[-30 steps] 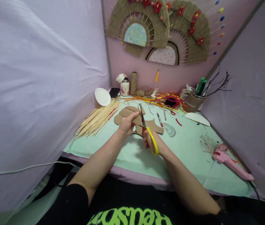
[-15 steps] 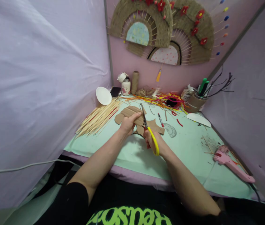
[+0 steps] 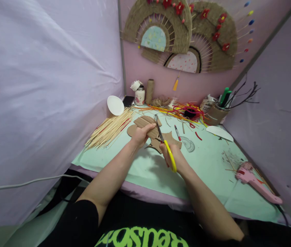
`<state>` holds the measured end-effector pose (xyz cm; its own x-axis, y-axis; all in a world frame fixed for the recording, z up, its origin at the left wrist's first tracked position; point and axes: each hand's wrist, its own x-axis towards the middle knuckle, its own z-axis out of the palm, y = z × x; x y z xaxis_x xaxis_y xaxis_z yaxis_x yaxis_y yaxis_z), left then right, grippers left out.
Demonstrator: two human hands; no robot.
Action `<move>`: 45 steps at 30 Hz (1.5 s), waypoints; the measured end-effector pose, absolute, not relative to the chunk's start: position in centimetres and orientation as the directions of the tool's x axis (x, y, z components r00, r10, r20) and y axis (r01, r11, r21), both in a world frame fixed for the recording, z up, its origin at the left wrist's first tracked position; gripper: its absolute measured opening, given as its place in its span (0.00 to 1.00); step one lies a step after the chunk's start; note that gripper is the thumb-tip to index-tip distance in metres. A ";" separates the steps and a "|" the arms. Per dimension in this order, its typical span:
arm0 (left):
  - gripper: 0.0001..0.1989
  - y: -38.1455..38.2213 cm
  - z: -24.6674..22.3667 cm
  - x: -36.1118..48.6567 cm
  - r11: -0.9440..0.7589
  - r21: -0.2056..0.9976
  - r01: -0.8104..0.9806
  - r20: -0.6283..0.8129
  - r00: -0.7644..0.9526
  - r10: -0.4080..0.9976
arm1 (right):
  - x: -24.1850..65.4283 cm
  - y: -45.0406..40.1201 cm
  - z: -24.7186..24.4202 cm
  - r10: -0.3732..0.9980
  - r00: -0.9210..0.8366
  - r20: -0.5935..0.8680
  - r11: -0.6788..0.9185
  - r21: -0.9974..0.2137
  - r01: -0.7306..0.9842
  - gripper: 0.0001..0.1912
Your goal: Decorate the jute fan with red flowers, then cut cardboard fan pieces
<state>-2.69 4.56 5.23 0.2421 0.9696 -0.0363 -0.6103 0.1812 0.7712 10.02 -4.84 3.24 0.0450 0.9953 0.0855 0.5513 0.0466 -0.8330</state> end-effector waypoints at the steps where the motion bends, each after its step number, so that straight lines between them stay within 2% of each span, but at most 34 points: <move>1: 0.18 4.6 5.2 -2.7 0.176 0.771 -0.612 -0.036 0.234 0.971 | 10.1 -4.7 3.2 0.995 0.044 0.089 0.048 -0.821 0.568 0.23; 6: 0.21 4.8 5.3 -2.7 0.151 0.772 -0.618 -0.037 0.193 0.980 | 10.3 -4.4 3.1 0.991 0.074 0.116 0.045 -0.782 0.621 0.23; 9: 0.21 4.9 5.3 -2.8 0.155 0.781 -0.605 -0.059 0.175 0.983 | 10.2 -4.5 3.1 0.996 0.062 0.060 0.013 -0.810 0.586 0.24; 12: 0.20 5.1 5.1 -2.9 0.152 0.797 -0.585 -0.062 0.170 0.983 | 10.3 -4.6 2.8 0.998 -0.064 -0.016 0.016 -0.882 0.470 0.29; 14: 0.20 5.1 4.9 -2.9 0.150 0.813 -0.562 -0.047 0.193 0.980 | 10.5 -4.5 2.4 0.987 -0.161 0.002 0.071 -0.906 0.418 0.32; 17: 0.20 4.9 4.6 -2.7 0.158 0.833 -0.530 -0.029 0.244 0.969 | 10.9 -4.4 2.0 0.970 -0.236 0.054 0.157 -0.882 0.443 0.35; 24: 0.19 4.4 4.7 -2.3 0.170 0.836 -0.521 -0.045 0.243 0.969 | 11.2 -4.4 2.6 0.956 -0.283 0.079 0.218 -0.836 0.503 0.33; 26: 0.18 4.4 4.7 -2.3 0.179 0.836 -0.518 -0.055 0.246 0.968 | 11.2 -4.4 2.5 0.959 -0.274 0.070 0.208 -0.831 0.515 0.32; 32: 0.19 4.8 4.5 -2.6 0.160 0.836 -0.526 -0.018 0.264 0.964 | 10.7 -4.4 2.0 0.989 -0.141 -0.052 0.020 -0.885 0.465 0.33; 37: 0.20 5.0 4.4 -2.8 0.164 0.820 -0.549 -0.003 0.283 0.959 | 10.3 -4.8 3.0 0.995 -0.097 -0.039 0.013 -0.872 0.490 0.32; 42: 0.19 5.1 4.5 -2.9 0.175 0.828 -0.533 -0.020 0.284 0.958 | 9.8 -5.4 5.0 0.994 -0.026 -0.106 -0.073 -0.825 0.560 0.28; 45: 0.20 5.3 4.6 -3.1 0.176 0.841 -0.511 -0.030 0.282 0.959 | 9.8 -5.4 5.3 0.999 -0.006 -0.034 -0.023 -0.803 0.595 0.26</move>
